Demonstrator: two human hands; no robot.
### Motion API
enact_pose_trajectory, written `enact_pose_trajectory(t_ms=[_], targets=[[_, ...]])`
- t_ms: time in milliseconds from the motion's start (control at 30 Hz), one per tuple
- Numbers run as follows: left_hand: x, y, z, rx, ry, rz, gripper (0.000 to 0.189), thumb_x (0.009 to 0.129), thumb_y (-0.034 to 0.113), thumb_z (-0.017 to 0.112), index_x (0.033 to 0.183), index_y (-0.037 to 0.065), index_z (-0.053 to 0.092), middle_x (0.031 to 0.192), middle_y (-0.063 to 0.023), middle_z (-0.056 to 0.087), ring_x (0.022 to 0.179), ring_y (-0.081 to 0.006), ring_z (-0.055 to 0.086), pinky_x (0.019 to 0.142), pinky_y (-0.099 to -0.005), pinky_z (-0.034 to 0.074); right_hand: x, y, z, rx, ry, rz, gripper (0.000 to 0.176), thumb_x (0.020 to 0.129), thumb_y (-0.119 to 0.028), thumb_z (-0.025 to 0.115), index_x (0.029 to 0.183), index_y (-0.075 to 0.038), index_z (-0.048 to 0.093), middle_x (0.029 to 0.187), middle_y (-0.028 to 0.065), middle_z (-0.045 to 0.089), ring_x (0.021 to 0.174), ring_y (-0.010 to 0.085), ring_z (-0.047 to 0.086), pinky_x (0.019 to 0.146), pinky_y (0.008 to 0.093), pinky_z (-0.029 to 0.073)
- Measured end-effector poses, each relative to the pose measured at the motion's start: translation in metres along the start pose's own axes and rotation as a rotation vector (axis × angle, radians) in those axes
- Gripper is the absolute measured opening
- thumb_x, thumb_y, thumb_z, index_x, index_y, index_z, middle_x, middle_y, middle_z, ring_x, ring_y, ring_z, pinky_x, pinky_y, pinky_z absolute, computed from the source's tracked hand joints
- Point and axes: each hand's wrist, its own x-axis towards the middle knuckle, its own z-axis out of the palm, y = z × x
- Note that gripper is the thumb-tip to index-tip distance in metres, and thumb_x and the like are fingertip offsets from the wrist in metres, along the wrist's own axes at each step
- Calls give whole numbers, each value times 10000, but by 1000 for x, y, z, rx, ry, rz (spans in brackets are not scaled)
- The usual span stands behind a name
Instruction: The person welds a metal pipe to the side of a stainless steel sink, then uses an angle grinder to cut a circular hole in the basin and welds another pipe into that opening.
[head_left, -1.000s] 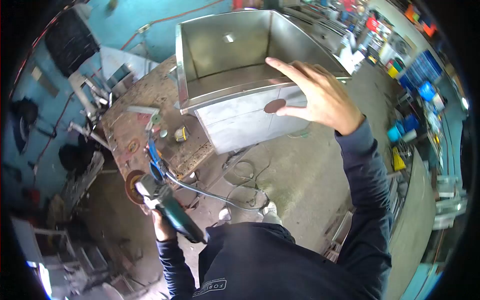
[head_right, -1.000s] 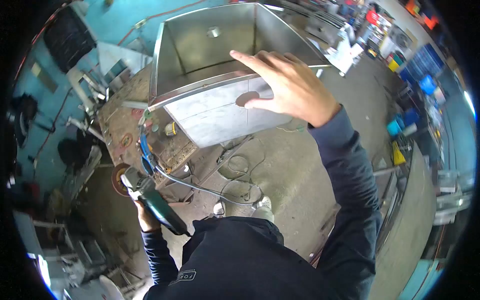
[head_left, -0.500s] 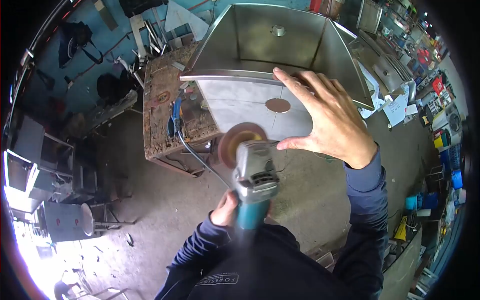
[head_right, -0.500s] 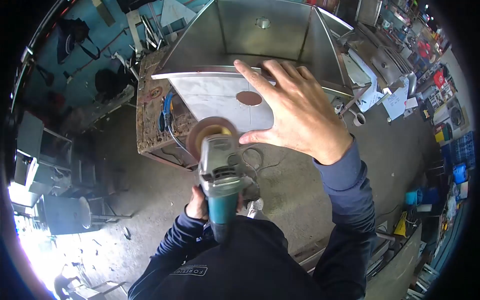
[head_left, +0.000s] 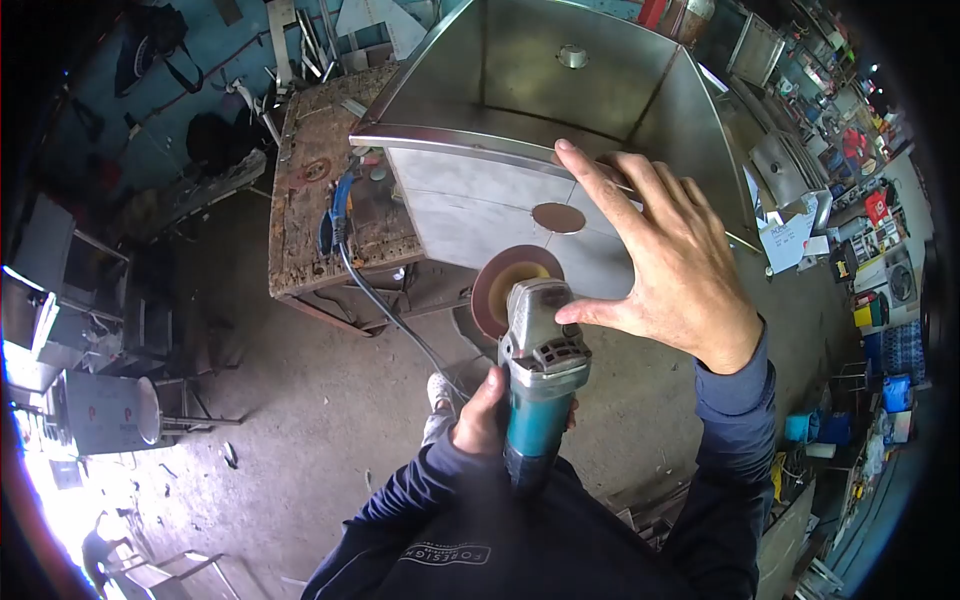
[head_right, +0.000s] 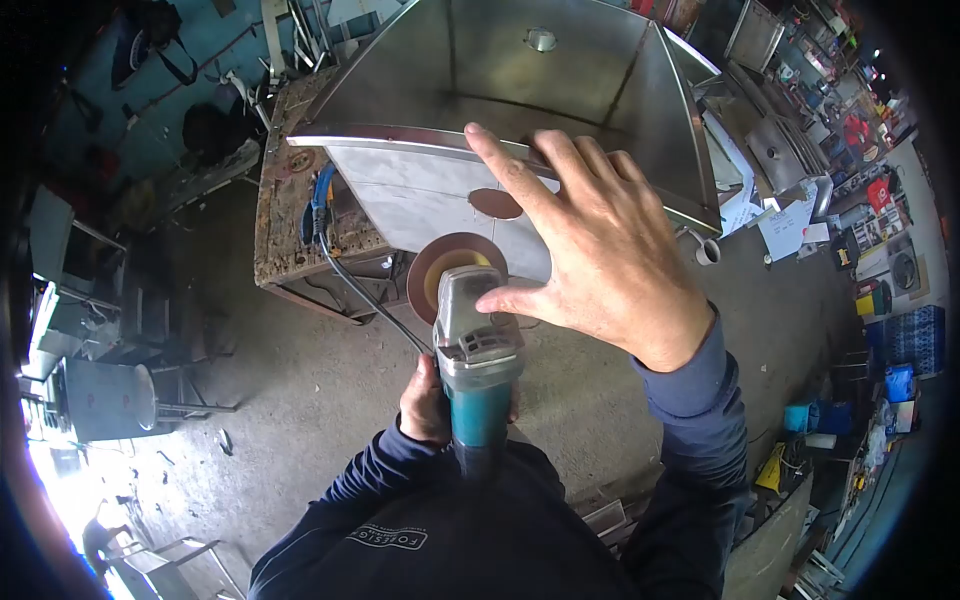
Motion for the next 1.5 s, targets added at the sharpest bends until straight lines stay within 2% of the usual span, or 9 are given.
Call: enact_pose_trajectory(t_ms=[167, 533, 867, 933, 1233, 1267, 1300, 1400, 1500], targets=[[-1, -2, -3, 170, 90, 20, 924, 834, 699, 642, 1332, -68, 508, 1039, -244, 670, 847, -336, 696, 742, -421, 582, 1, -1, 0, -17, 14, -12, 1226, 544, -681, 837, 1574, -229, 348, 1239, 132, 520, 1141, 312, 552, 953, 475, 468], [28, 3, -27, -83, -151, -31, 898, 846, 710, 598, 1313, -53, 522, 1030, -235, 663, 848, -321, 697, 721, -421, 594, 2, -7, 0, -41, -35, 65, 1330, 399, -472, 936, 1572, -244, 352, 1305, 125, 520, 1121, 326, 544, 951, 459, 449], [34, 10, -25, -151, -167, -49, 895, 828, 699, 610, 1307, -51, 523, 988, -235, 662, 808, -317, 697, 671, -439, 609, 2, -8, 2, -78, -47, 87, 1307, 412, -434, 940, 1570, -251, 361, 1275, 110, 524, 1102, 309, 544, 939, 449, 449], [34, 13, -19, -12, -29, -32, 971, 767, 766, 611, 1307, -36, 513, 889, -282, 643, 685, -379, 693, 614, -460, 615, 2, -7, 0, -50, -47, 89, 1297, 413, -430, 939, 1566, -250, 372, 1272, 105, 527, 1097, 304, 546, 930, 445, 451], [29, 29, -11, 258, -28, -84, 1040, 787, 796, 585, 1356, -69, 483, 1003, -245, 671, 799, -319, 706, 701, -413, 610, 5, 4, -11, 121, -89, 21, 1207, 472, -256, 951, 1548, -227, 404, 1273, 119, 554, 1146, 326, 560, 995, 451, 469], [29, 33, -13, 255, -132, -81, 894, 876, 728, 571, 1294, -62, 541, 1036, -189, 685, 891, -254, 695, 791, -366, 572, 7, 8, -15, 158, -163, 31, 1204, 481, -314, 951, 1548, -220, 402, 1298, 128, 552, 1171, 335, 559, 1008, 451, 463], [26, 36, -12, 260, -132, -81, 894, 876, 728, 571, 1294, -62, 541, 1036, -189, 685, 891, -254, 695, 791, -366, 572, 6, 8, -16, 158, -157, 32, 1204, 481, -314, 951, 1548, -220, 402, 1298, 128, 552, 1171, 335, 559, 1008, 451, 463], [11, 44, -3, 613, -98, 130, 778, 957, 607, 557, 1321, -79, 520, 1081, -152, 683, 993, -211, 651, 884, -327, 511, 3, 10, -12, 169, -93, 7, 1218, 521, -570, 909, 1562, -234, 372, 1315, 175, 525, 1154, 355, 575, 1000, 499, 478], [4, 36, 8, 826, 119, 329, 626, 951, 405, 683, 1307, -82, 519, 1121, -142, 676, 1040, -199, 619, 944, -347, 480, 1, 6, -6, 116, -38, 3, 1220, 517, -552, 918, 1560, -228, 374, 1325, 168, 518, 1172, 355, 566, 1002, 508, 477]])
